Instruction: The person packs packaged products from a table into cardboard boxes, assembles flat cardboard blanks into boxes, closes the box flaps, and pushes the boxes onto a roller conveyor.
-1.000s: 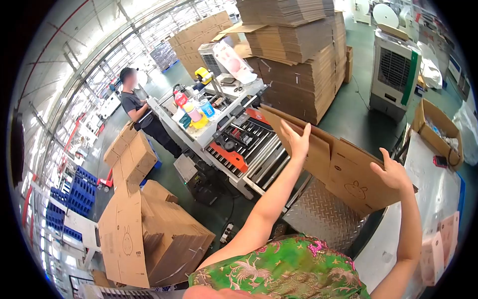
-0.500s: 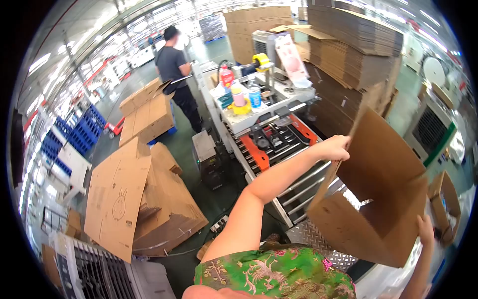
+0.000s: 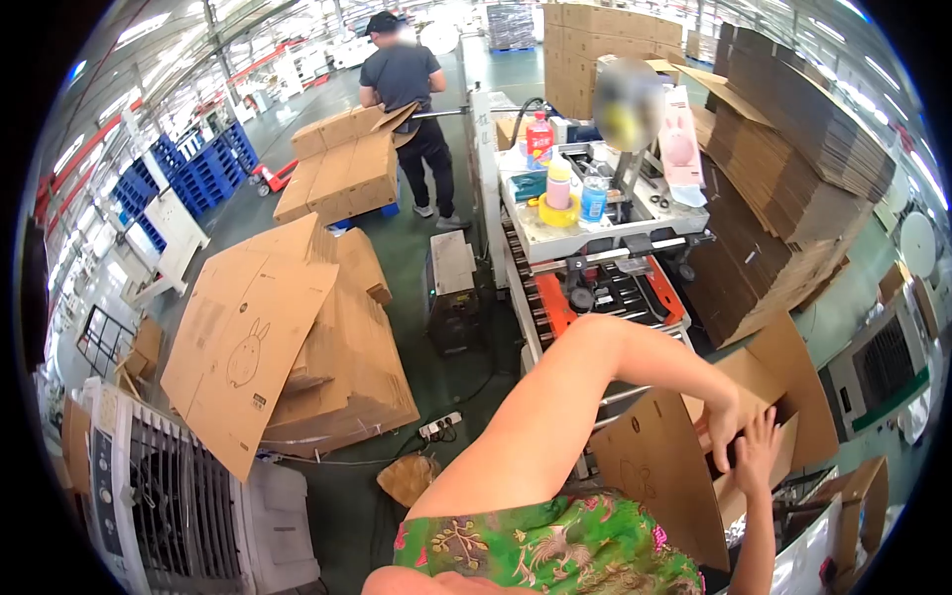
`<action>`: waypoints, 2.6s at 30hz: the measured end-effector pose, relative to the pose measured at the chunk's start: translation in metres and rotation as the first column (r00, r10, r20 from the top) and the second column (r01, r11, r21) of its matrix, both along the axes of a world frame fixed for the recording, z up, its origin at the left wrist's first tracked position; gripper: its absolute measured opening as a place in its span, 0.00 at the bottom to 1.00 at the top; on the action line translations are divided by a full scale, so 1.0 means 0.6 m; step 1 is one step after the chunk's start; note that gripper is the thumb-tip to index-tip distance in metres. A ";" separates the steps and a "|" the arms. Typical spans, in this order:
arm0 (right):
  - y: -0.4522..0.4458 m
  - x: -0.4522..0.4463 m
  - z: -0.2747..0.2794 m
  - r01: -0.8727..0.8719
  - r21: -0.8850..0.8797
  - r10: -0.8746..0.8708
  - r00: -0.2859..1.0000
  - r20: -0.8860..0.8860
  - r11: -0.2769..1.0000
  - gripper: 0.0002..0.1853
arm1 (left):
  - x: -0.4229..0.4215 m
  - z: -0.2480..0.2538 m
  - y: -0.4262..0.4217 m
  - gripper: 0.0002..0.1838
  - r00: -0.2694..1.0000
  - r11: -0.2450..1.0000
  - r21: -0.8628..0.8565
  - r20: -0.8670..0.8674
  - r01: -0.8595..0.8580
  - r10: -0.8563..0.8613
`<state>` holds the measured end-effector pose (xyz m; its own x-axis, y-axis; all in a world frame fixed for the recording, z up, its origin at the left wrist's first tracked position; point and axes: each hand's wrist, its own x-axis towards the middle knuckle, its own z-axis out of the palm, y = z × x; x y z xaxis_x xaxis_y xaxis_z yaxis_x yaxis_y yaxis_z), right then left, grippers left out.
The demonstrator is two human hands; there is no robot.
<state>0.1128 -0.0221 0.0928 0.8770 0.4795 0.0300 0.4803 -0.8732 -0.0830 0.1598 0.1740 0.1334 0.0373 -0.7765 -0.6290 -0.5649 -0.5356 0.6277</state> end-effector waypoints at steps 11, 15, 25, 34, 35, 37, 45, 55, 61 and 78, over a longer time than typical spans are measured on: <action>-0.029 0.104 0.094 -0.034 0.028 0.019 0.913 0.407 0.999 0.32 | -0.022 -0.009 0.054 0.33 0.668 0.778 -0.596 0.664 0.201 0.336; -0.237 0.212 0.072 0.356 -0.044 -0.318 0.878 0.357 0.934 0.25 | 0.055 -0.246 -0.017 0.34 0.426 0.542 -0.679 0.734 0.495 0.529; -0.126 -0.075 -0.154 0.623 0.073 -0.623 0.782 -0.021 0.779 0.35 | 0.101 -0.256 -0.096 0.09 0.374 0.289 -0.793 0.531 0.537 0.761; -0.455 -0.264 -0.264 0.899 0.430 -0.865 0.279 -0.418 0.082 0.37 | 0.144 -0.509 0.084 0.44 0.389 0.444 -0.363 0.216 -0.820 0.896; -0.481 -0.289 -0.309 0.870 0.493 -0.910 0.194 -0.367 -0.013 0.36 | 0.117 -0.643 0.100 0.55 0.444 0.494 -0.157 0.270 -0.855 0.855; -0.523 -0.317 -0.349 0.838 0.525 -0.851 0.163 -0.499 -0.148 0.36 | 0.031 -0.731 0.113 0.60 0.517 0.519 0.121 -0.053 -0.846 0.854; -0.465 -0.286 -0.343 0.576 0.625 -0.150 0.661 -0.735 -0.527 0.36 | 0.004 -0.260 0.209 0.32 0.244 0.252 -0.122 -0.809 -0.960 0.536; -0.394 -0.261 -0.250 0.778 0.513 -0.207 0.469 -0.858 -0.364 0.48 | -0.151 -0.027 -0.057 0.28 0.951 0.781 -0.552 -0.259 -0.291 0.171; -0.186 -0.170 -0.163 0.773 0.560 -0.522 0.624 -0.582 0.299 0.46 | -0.066 -0.152 0.014 0.43 0.379 0.928 -0.292 0.852 -0.230 0.362; -0.195 -0.261 -0.508 0.954 0.099 -0.708 0.279 -0.649 0.284 0.58 | 0.031 -0.580 0.217 0.57 0.324 0.471 0.226 -0.477 -0.853 0.817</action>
